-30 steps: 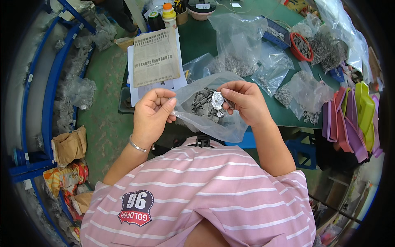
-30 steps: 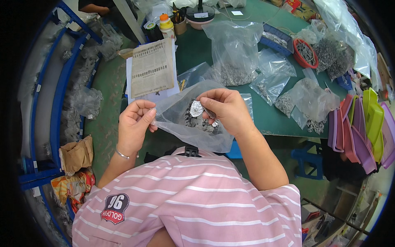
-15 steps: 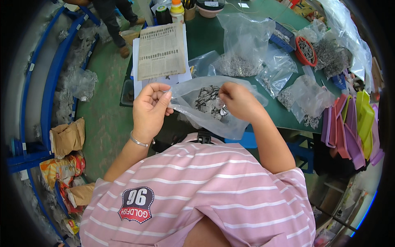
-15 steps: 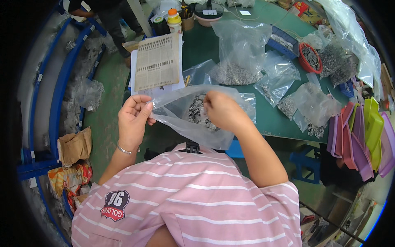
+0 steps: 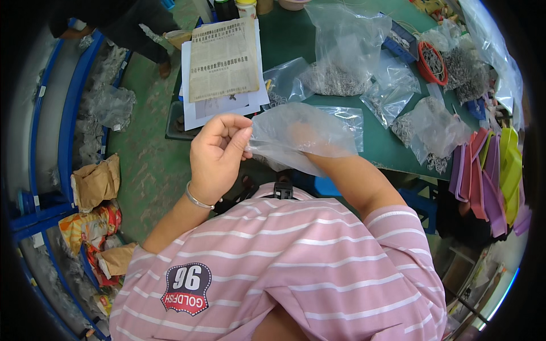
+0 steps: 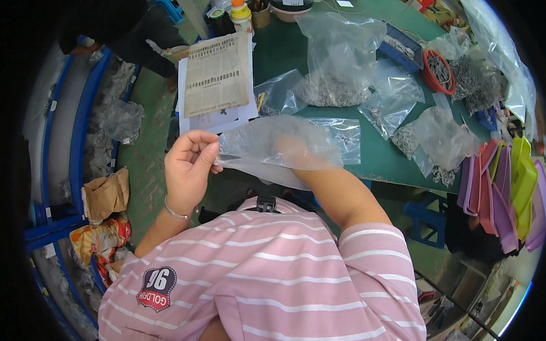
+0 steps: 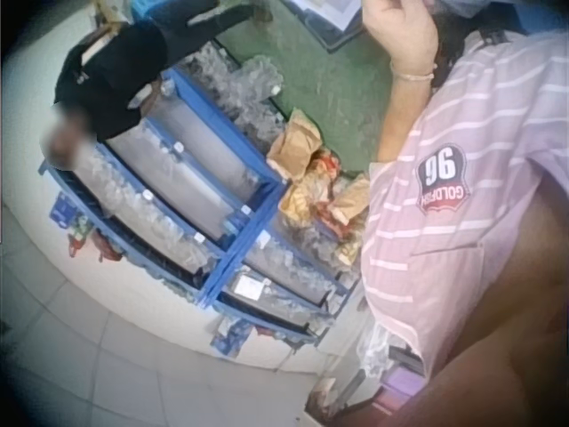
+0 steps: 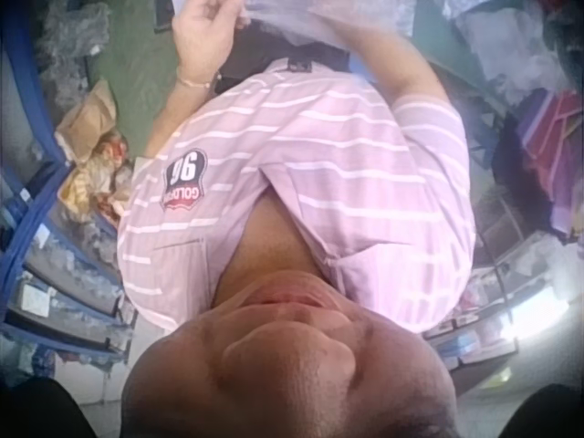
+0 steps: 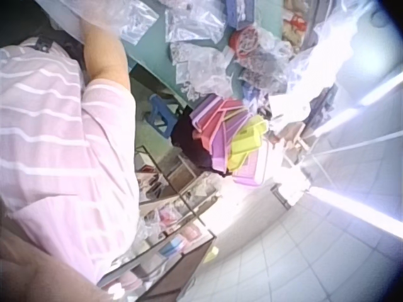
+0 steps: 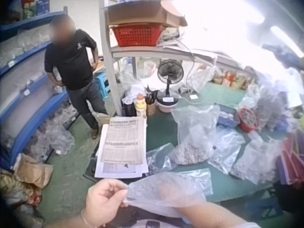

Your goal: The person sorts metal rings on a desk by hand, writes on a slip of paper using a pen while at a storage shelf, and then takes shield-shaped metal parts out of a plastic bag.

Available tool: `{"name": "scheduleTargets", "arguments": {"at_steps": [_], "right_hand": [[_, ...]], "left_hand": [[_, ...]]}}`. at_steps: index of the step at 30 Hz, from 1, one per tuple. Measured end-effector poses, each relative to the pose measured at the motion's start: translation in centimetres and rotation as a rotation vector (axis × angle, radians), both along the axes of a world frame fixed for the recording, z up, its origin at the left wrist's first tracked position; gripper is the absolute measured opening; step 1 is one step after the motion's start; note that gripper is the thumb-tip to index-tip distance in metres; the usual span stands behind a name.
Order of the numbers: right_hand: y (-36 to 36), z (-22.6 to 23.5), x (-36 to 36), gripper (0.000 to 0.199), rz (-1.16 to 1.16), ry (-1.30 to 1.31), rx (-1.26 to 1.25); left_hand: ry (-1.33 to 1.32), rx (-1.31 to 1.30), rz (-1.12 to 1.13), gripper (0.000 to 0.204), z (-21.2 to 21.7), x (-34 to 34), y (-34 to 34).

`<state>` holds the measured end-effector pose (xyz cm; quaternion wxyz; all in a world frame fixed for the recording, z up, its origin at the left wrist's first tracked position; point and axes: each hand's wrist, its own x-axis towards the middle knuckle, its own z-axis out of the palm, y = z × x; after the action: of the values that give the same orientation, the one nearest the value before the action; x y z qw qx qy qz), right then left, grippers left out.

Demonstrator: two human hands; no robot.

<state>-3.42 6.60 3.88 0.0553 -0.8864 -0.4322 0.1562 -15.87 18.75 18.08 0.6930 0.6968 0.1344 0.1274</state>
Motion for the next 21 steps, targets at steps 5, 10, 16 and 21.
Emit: {"name": "scheduleTargets", "arguments": {"at_steps": [5,10,16,21], "right_hand": [[-0.3,0.4,0.5,0.022,-0.029,0.013,0.096],[-2.3,4.5,1.6,0.022,-0.167,0.254,0.385],[-6.3,10.2,1.9,0.020,-0.708,1.182,0.696],[-7.3,13.7,-0.6,0.013,-0.702,1.412,0.937]], "left_hand": [[-0.009,0.006,0.007,0.011,0.1,0.6,0.2],[-0.011,0.020,0.015,0.009,0.3,0.8,0.2],[-0.041,0.276,-0.089,0.014,0.7,0.9,0.7],[0.034,0.282,-0.106,0.018,1.0,1.2,0.7]]}}
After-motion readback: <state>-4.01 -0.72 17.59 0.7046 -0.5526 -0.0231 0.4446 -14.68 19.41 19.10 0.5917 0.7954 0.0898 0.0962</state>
